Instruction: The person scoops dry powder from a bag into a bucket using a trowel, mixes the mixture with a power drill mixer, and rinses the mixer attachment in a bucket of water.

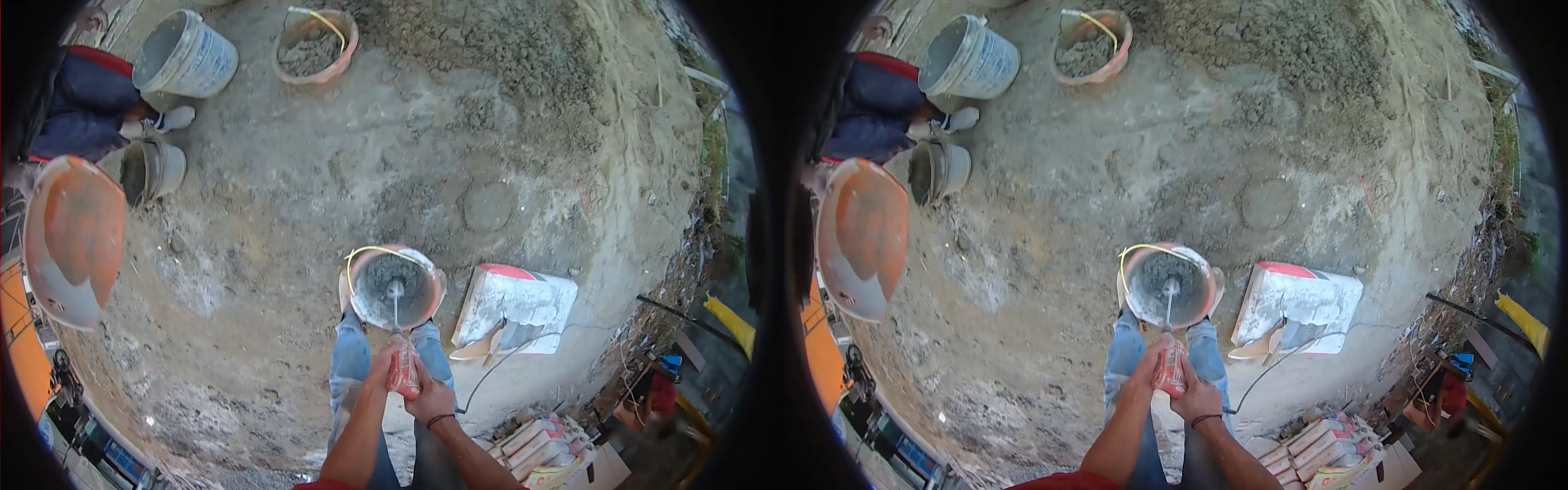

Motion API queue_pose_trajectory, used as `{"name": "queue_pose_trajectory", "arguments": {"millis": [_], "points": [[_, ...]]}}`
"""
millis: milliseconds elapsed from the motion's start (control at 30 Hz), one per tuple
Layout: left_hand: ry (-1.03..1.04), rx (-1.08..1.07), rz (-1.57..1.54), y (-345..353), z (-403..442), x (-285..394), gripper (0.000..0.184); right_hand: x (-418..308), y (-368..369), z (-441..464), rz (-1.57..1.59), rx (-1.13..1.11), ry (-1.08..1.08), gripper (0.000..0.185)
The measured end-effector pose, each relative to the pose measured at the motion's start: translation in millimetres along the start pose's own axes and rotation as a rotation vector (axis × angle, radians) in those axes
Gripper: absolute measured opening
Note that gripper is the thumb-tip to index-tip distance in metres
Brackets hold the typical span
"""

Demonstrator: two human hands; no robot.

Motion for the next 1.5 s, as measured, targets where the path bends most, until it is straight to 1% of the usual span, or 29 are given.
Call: {"name": "queue_pose_trajectory", "arguments": {"millis": [67,133,167,233,367,433,467,533,600,633,700,733,833,900,1033,1100,1233,1333,1400,1433,1500], "points": [[-0.001,0.016,-0.007,3.2,3.6,-5.6,0.024,7.3,-5.4,-0.3,-0.021,-0.029,0.048,0.09],[-0.009,0.096,-0.039,-4.0,10.3,-11.1,0.025,13.7,-8.4,1.5,-0.026,-0.025,0.026,0.09],[-0.004,0.091,-0.027,-3.9,8.9,-10.9,0.025,13.1,-9.2,3.3,-0.035,-0.035,0.011,0.09],[-0.02,0.182,0.027,-14.8,5.6,-8.9,0.027,11.1,-9.9,7.1,-0.046,-0.049,-0.004,0.089],[0.0,0.16,-0.005,-24.1,-3.1,-2.0,0.023,4.7,-1.1,12.9,-0.104,-0.132,-0.023,0.087],[0.041,0.16,0.048,-19.5,-4.3,13.3,0.032,3.0,2.3,20.3,-0.082,-0.105,-0.044,0.089],[0.144,0.083,0.01,-14.6,3.7,18.4,0.033,1.5,2.8,18.3,-0.068,-0.083,-0.056,0.09],[0.114,0.079,0.005,-5.9,8.0,22.6,0.031,-8.1,-7.7,21.0,-0.039,-0.056,-0.044,0.089],[0.033,0.038,0.021,13.9,8.1,29.2,0.029,4.0,-5.4,24.7,-0.006,0.018,-0.018,0.089],[0.017,0.059,0.011,14.9,8.7,25.6,0.029,4.9,-9.1,25.6,-0.002,-0.005,-0.003,0.089],[0.075,0.1,0.068,17.0,13.4,28.7,0.027,-1.3,-24.9,29.9,0.014,-0.008,0.002,0.091],[0.067,0.112,0.063,17.2,12.1,27.8,0.027,-2.9,-25.0,29.6,0.016,-0.022,0.009,0.091],[-0.001,0.088,-0.031,26.1,10.9,23.5,0.025,1.1,-24.1,27.2,0.008,-0.048,0.046,0.09],[0.065,0.015,-0.037,30.9,8.1,26.9,0.024,2.3,-20.0,24.0,-0.007,-0.016,-0.001,0.091],[0.062,0.071,0.041,29.1,5.8,27.1,0.024,8.2,-14.8,23.5,0.018,-0.024,0.018,0.092],[0.035,0.019,-0.01,29.3,10.0,21.2,0.023,11.1,-14.1,22.2,-0.001,-0.047,0.039,0.092],[-0.001,0.011,-0.008,24.2,12.5,10.9,0.024,13.3,-13.9,18.6,0.024,-0.058,0.041,0.093],[0.013,0.012,0.018,23.4,13.2,4.4,0.025,20.1,-11.4,14.0,-0.016,-0.096,0.104,0.094],[-0.023,-0.021,0.003,21.8,13.0,-2.8,0.026,18.0,-12.9,12.2,-0.011,-0.047,0.027,0.092],[-0.024,-0.023,0.0,20.9,13.3,-5.6,0.026,20.2,-13.0,11.8,-0.014,-0.048,0.027,0.092],[-0.041,0.043,-0.053,19.5,8.6,-10.0,0.025,20.8,-12.1,9.4,-0.064,-0.115,0.045,0.091]]}}
Point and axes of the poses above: each hand's wrist, its own z-axis towards the middle knuckle, its own y-axis out of the palm, x = y × z, the point moved 7 cm from there along z, towards the middle knuckle, and after that the axes turned 11 degrees about z, right-handed, at the moved point
